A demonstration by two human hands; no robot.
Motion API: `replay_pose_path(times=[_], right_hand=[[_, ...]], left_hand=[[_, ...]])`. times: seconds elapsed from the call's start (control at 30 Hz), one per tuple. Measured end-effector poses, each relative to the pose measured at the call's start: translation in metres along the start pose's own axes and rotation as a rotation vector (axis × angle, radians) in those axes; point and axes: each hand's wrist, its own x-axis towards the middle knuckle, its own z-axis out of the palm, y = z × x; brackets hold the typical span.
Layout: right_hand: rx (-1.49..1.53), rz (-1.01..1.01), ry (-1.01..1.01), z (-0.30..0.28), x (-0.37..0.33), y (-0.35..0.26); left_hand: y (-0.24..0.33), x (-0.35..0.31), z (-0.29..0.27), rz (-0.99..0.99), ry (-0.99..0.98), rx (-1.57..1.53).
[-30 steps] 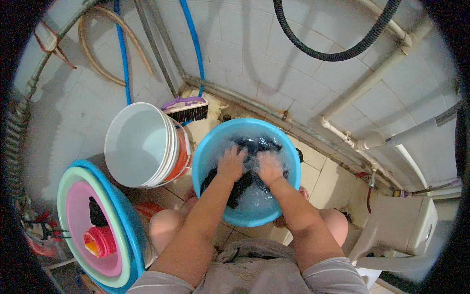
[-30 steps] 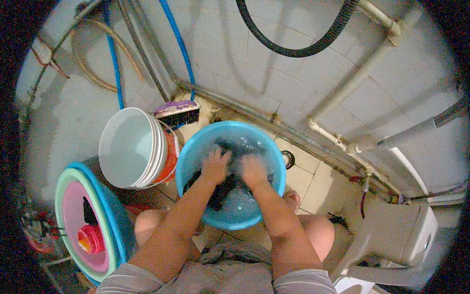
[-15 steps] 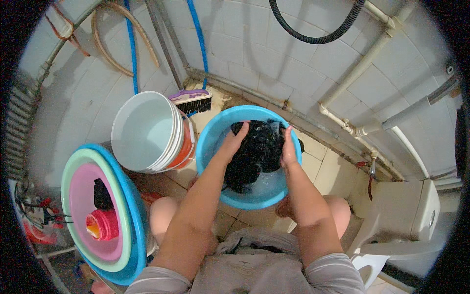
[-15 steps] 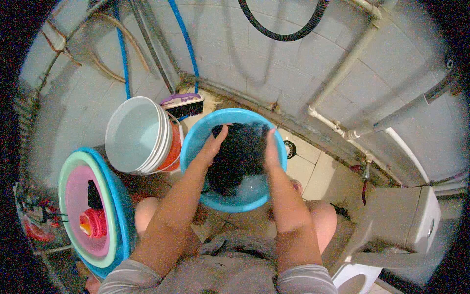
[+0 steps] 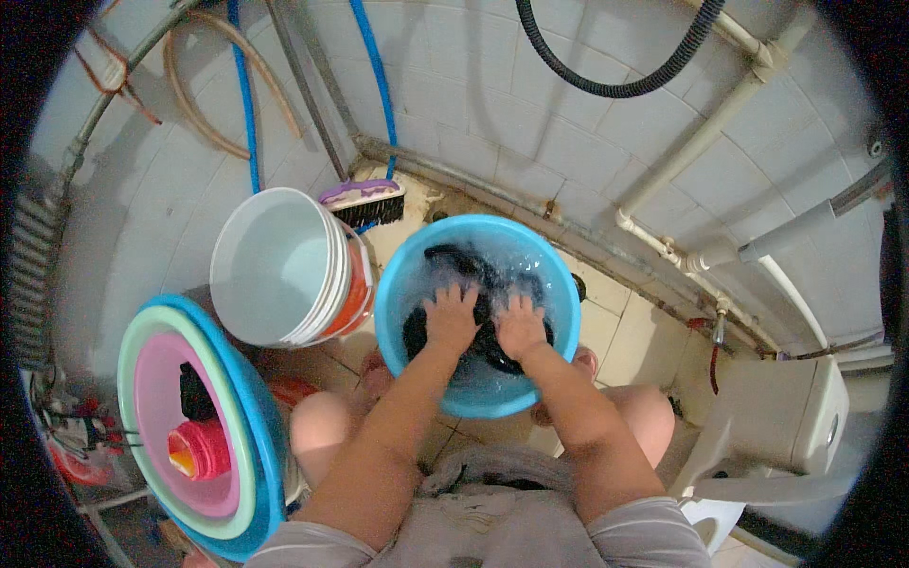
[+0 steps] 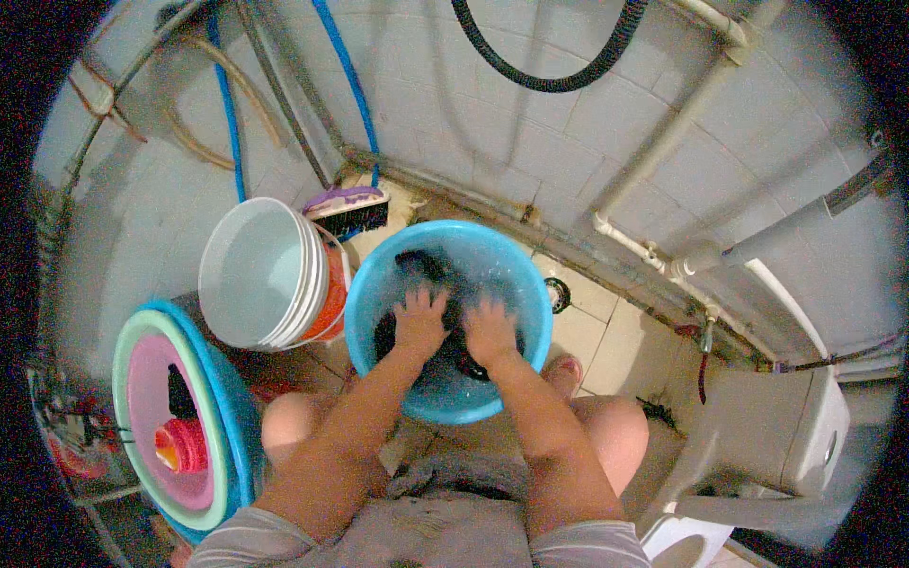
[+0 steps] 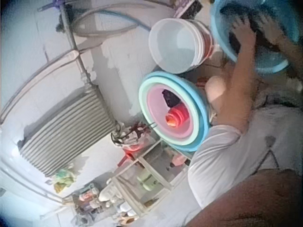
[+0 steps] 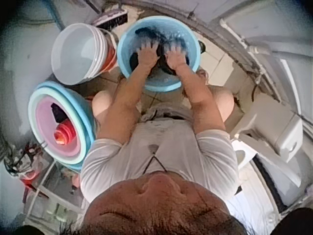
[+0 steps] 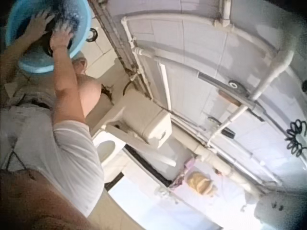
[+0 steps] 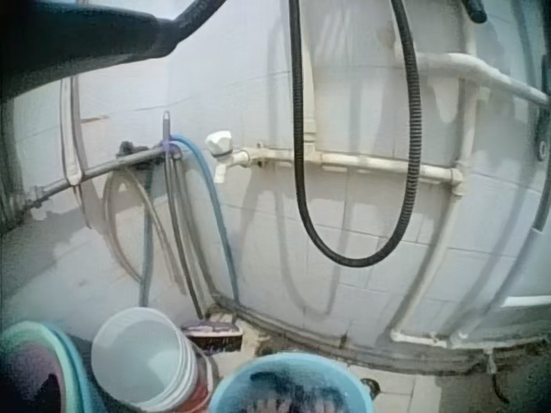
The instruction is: The person sits on the bathroom floor and hand-washes a dark garment in a blue basin filled with water. They repeatedly submerge, agitate, and wring the fabric by hand. After washing, they transfer the garment to a pink basin and empty the blue basin into the toilet.
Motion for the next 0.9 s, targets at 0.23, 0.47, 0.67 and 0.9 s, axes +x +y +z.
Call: replay_pose_path(times=[0.23, 0.47, 0.67, 0.9], right_hand=[[0.138, 0.121, -0.029, 0.012, 0.067, 0.022], [0.610, 0.277, -0.095, -0.052, 0.054, 0.013], [1.548, 0.381, -0.013, -0.079, 0.021, 0.011], [-0.053, -0.116, -0.119, -0.078, -0.040, -0.002]], left_hand=[[-0.008, 0.055, 0.041, -0.082, 0.033, -0.264], [-0.007, 0.072, 0.000, -0.355, -0.153, -0.418], [-0.010, 0.039, -0.050, -0.147, -0.157, -1.124], [-0.017, -0.025, -0.041, 0.152, -0.265, -0.365]])
